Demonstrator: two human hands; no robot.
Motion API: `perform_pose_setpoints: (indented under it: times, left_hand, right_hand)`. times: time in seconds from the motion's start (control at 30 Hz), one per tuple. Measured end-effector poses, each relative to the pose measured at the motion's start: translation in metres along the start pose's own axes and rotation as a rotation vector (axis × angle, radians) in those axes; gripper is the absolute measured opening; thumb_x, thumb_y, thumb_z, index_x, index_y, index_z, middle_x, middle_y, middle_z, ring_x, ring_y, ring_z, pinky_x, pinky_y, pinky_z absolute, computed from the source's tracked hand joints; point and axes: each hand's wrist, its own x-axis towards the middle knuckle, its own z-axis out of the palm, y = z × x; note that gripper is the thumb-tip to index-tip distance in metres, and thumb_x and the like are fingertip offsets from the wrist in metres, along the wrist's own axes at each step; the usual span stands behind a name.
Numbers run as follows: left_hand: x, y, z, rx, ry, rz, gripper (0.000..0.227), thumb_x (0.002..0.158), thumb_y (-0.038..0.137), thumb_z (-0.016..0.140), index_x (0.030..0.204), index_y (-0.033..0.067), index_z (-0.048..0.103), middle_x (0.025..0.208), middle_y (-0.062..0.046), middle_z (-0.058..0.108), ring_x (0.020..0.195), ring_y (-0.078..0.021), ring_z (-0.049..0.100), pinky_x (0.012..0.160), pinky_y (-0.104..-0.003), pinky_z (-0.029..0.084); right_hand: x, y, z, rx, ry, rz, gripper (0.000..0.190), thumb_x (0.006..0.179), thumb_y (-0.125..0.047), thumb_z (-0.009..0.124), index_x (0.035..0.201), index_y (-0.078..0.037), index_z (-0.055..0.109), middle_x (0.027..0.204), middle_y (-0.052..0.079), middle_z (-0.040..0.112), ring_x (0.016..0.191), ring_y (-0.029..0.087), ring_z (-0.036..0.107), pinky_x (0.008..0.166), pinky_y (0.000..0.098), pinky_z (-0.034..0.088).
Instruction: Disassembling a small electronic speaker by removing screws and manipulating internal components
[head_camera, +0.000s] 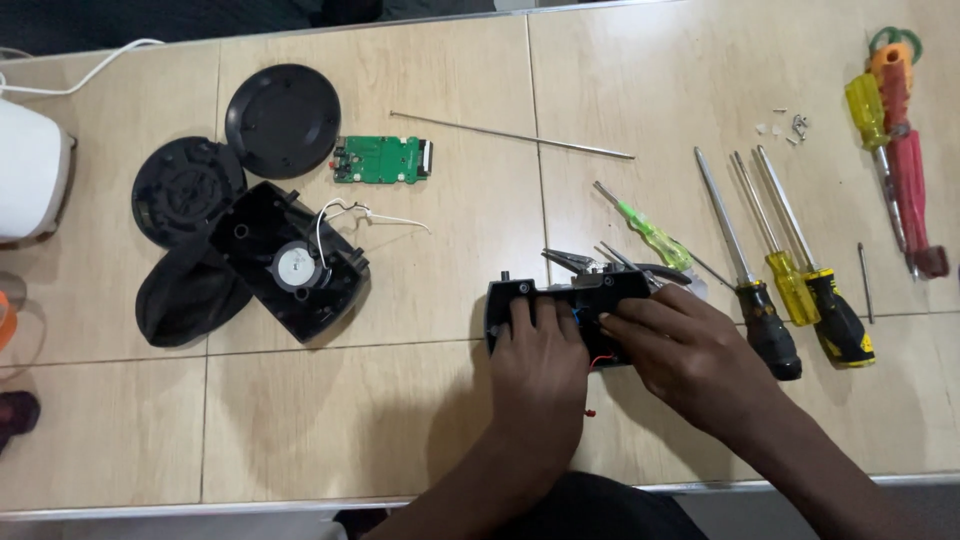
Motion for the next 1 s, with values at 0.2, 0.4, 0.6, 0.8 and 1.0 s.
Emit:
perform_pose_setpoints:
  times: [0.2,0.4,0.6,0.8,1.0]
  left_hand:
    - [0.008,-0.002,-0.003,-0.035,-0.237,0.021,0.026,0.086,0.025,0.070,0.110,0.0158,0.068,0.107,-0.008,0.063,0.102,-0.0298,0.055,0.077,-0.039,0.050]
    - [0.010,-0.002,-0.004,-0.064,-0.268,0.031,0.020,0.092,0.021,0.061,0.107,0.0131,0.072,0.111,-0.011,0.063,0.107,-0.0348,0.053,0.080,-0.043,0.050]
    - [0.006,-0.002,-0.007,-0.088,-0.206,0.045,0.021,0.090,0.021,0.066,0.106,0.0112,0.074,0.113,-0.011,0.063,0.108,-0.0345,0.054,0.081,-0.042,0.051]
    - [0.005,-0.002,0.008,-0.149,-0.169,0.053,0.023,0.088,0.020,0.068,0.106,0.0076,0.076,0.108,-0.010,0.062,0.108,-0.0360,0.052,0.068,-0.043,0.052]
    - [0.020,0.000,-0.003,-0.131,-0.351,0.064,0.022,0.094,0.018,0.061,0.109,0.0106,0.076,0.118,-0.010,0.061,0.117,-0.0375,0.048,0.085,-0.045,0.049]
  right_hand:
    - [0.004,-0.004,0.004,0.004,0.041,0.032,0.022,0.092,0.008,0.064,0.112,0.002,0.071,0.110,0.016,0.068,0.086,0.033,0.063,0.074,0.0431,0.054]
    - [0.004,-0.003,0.006,-0.005,0.029,0.082,0.029,0.086,0.006,0.071,0.114,0.002,0.074,0.108,0.015,0.071,0.089,0.031,0.064,0.074,0.0423,0.055]
    - [-0.004,-0.005,0.013,-0.043,0.070,0.096,0.037,0.078,0.011,0.068,0.112,-0.002,0.074,0.107,0.013,0.071,0.082,0.030,0.064,0.062,0.0406,0.053]
    - [0.000,-0.005,0.014,0.007,0.130,0.153,0.018,0.091,0.000,0.070,0.108,-0.004,0.075,0.104,0.009,0.073,0.081,0.025,0.065,0.067,0.0375,0.053]
    - [0.012,0.008,0.009,0.122,0.066,0.338,0.010,0.088,-0.013,0.076,0.096,-0.009,0.080,0.088,0.003,0.075,0.075,0.019,0.073,0.069,0.0334,0.058]
